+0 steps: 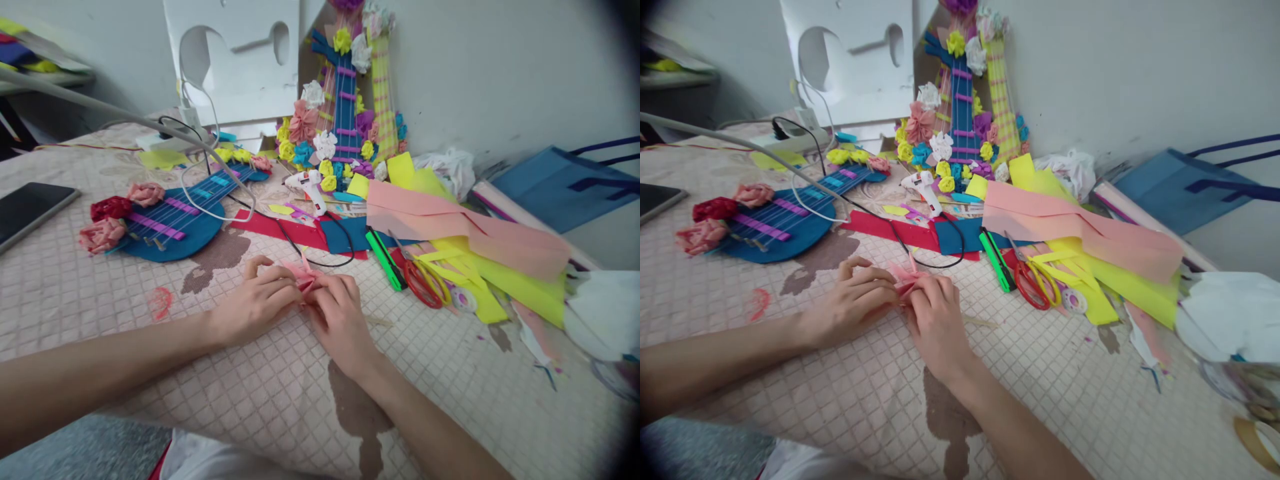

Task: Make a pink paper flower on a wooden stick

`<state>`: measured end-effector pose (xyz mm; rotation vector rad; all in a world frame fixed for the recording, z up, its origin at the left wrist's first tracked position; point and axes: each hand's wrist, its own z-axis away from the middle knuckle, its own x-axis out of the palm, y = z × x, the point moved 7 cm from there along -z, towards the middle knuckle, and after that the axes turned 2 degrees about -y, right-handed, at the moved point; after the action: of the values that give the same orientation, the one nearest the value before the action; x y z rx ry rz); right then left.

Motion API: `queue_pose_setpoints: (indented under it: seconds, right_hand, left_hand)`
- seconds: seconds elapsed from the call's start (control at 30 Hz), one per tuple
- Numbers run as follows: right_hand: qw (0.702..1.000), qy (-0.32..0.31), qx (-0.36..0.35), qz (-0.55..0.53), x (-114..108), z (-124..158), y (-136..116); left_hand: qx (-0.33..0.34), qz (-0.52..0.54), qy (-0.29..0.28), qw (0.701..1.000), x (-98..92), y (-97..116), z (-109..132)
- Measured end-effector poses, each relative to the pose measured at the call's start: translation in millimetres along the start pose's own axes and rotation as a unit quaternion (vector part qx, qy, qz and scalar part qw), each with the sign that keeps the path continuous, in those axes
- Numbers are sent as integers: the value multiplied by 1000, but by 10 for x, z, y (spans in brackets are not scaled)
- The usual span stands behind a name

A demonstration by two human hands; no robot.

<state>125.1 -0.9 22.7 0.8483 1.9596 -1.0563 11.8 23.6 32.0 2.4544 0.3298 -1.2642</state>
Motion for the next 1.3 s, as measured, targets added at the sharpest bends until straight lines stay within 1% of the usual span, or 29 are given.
queue_pose_setpoints:
  seconds: [0.13,0.23,0.37,0.6,0.9,1.0,1.07,1.2,1.3]
  right_hand:
    - [1000,-5,0,9,6,-2,-2]
    - [1000,-8,1,11,8,2,-5]
    - [1000,-6,3,11,6,13,1]
    - [1000,-3,4,8,3,20,18]
    - [1000,6,2,15,-14,21,10]
    - [1000,6,-3,25,-18,26,4]
    - [1000,8,-6,29,-20,28,1]
    - [999,5,-6,35,-16,23,4]
    - [999,5,-5,39,-18,16,6]
  left_hand:
    - [0,-5,-12,1000,4,4,-12]
    - [32,-27,-18,999,-4,44,-7]
    - [61,-59,-4,996,-39,85,14]
    - [41,-63,-18,997,7,46,18]
    - [46,-54,-10,997,-8,58,-10]
    - [42,-37,-22,998,6,59,-12]
    - [26,-27,-29,999,8,43,-12]
    - [-10,3,-25,1000,-16,-2,-8]
    - [-17,6,-30,999,-2,-16,1]
